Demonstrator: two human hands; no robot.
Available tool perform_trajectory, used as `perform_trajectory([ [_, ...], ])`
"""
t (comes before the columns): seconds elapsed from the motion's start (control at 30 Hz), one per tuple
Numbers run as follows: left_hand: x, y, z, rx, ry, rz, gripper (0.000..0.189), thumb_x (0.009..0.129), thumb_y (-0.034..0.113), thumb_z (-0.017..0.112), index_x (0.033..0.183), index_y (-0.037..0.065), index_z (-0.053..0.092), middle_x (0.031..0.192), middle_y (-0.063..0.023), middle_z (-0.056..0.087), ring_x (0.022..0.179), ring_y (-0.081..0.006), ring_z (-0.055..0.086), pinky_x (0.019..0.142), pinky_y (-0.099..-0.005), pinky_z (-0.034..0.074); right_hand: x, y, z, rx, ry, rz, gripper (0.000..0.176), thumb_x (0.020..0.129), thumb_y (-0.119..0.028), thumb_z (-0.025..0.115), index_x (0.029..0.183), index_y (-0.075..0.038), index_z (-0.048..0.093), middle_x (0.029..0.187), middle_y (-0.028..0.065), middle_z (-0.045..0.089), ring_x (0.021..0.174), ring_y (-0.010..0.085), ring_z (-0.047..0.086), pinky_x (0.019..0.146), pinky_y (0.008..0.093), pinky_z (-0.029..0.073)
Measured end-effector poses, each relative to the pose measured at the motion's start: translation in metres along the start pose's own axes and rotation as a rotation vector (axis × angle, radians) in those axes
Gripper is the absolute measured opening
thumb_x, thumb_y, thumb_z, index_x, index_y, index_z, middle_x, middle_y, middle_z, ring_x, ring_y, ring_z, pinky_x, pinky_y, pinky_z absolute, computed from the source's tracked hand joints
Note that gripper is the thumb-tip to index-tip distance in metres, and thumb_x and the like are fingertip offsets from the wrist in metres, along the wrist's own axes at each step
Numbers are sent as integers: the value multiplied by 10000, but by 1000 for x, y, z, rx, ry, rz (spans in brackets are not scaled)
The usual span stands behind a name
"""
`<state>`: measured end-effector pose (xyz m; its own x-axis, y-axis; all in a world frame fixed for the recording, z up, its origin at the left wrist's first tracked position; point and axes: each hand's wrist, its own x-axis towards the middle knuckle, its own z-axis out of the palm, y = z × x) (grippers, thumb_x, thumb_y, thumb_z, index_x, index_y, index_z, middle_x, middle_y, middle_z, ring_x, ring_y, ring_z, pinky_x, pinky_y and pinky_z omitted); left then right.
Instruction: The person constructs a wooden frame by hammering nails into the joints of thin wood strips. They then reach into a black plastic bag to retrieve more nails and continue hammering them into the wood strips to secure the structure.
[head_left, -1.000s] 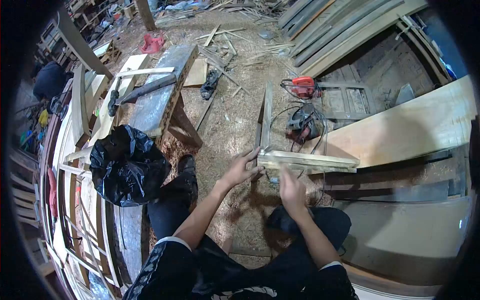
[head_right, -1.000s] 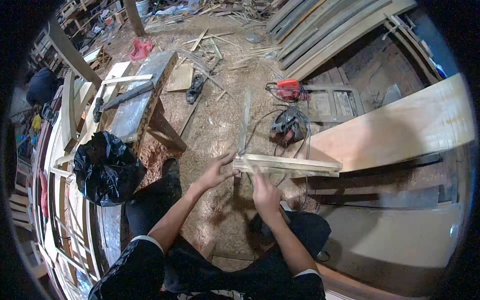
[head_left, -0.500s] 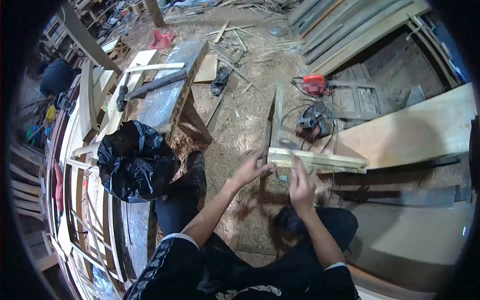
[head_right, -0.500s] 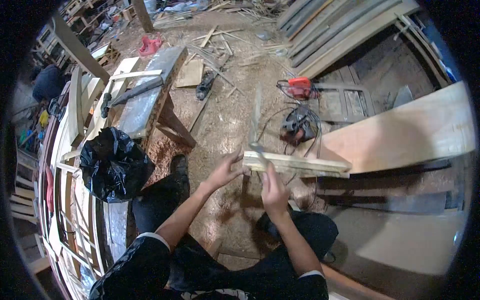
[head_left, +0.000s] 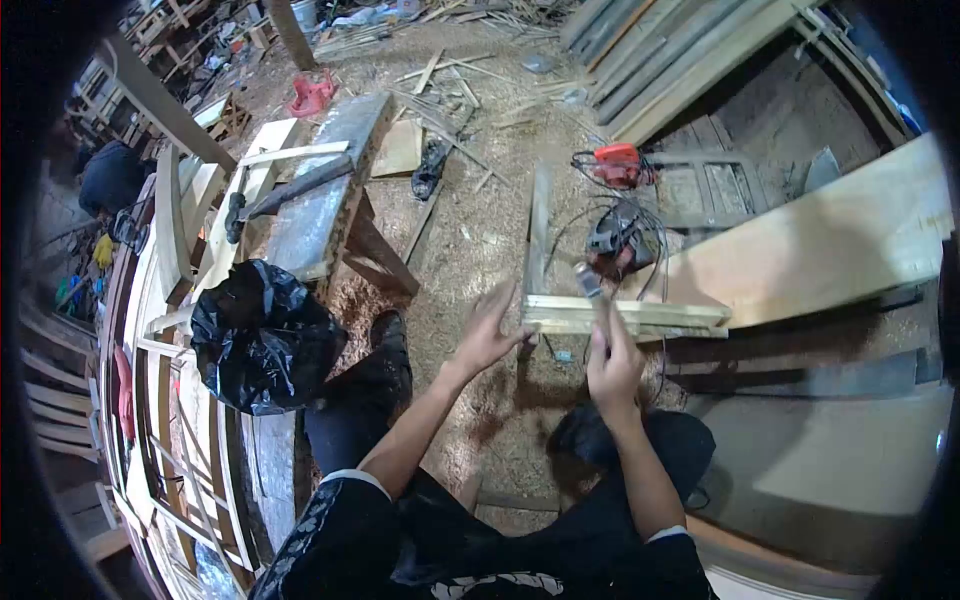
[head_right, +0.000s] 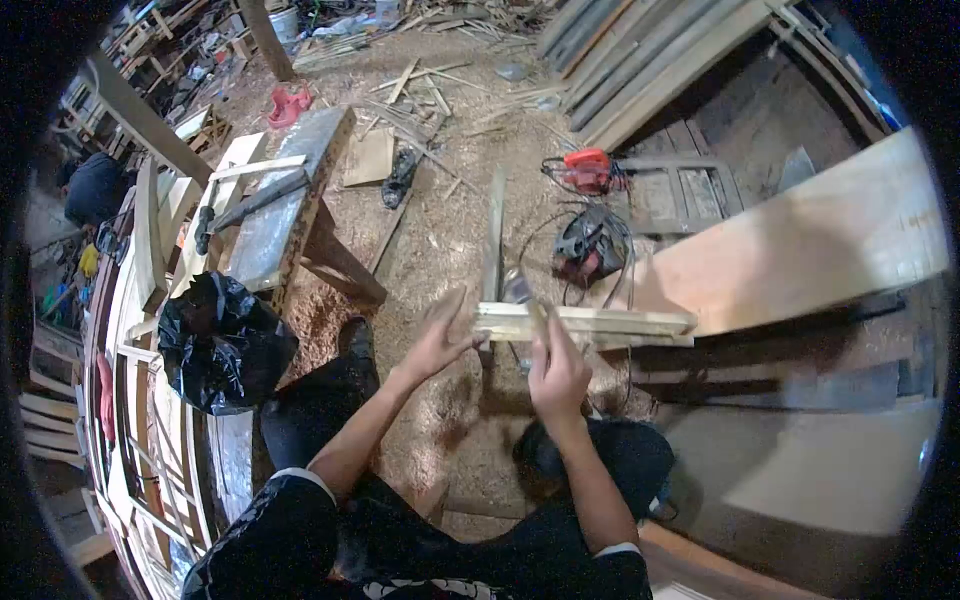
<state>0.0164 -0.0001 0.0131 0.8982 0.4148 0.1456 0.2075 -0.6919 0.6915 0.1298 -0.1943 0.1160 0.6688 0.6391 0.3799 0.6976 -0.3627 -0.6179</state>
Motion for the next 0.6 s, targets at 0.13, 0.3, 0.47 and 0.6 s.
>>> perform_trajectory([
  [0.13,-1,20,-4,78,4,152,849,906,458,678,1552,51,306,1625,-168,263,1501,-349,244,1201,-484,228,9,27,-1,-40,30,167,352,1007,-171,535,1304,16,559,1013,268,647,885,449,642,751,484,499],
  [0.3,-7,32,-1,244,-112,241,789,958,460,602,1558,53,290,1634,-141,257,1519,-275,224,1221,-459,140,7,43,-5,-388,-106,155,265,948,-112,589,1173,29,590,1171,219,548,1114,378,554,867,488,471],
  [0.47,-10,38,-2,305,-166,213,753,991,456,534,1568,56,262,1636,-129,249,1527,-262,201,1227,-449,131,6,71,23,-383,-84,60,334,898,-92,629,1209,18,578,1353,216,502,1352,388,416,1125,525,318],
  [0.6,-8,36,-3,316,-171,209,716,986,412,557,1564,85,290,1638,-102,256,1520,-256,221,1207,-475,181,5,66,30,-430,-140,83,322,910,-107,600,1218,-13,586,1371,216,524,1385,386,400,1164,514,286],
])
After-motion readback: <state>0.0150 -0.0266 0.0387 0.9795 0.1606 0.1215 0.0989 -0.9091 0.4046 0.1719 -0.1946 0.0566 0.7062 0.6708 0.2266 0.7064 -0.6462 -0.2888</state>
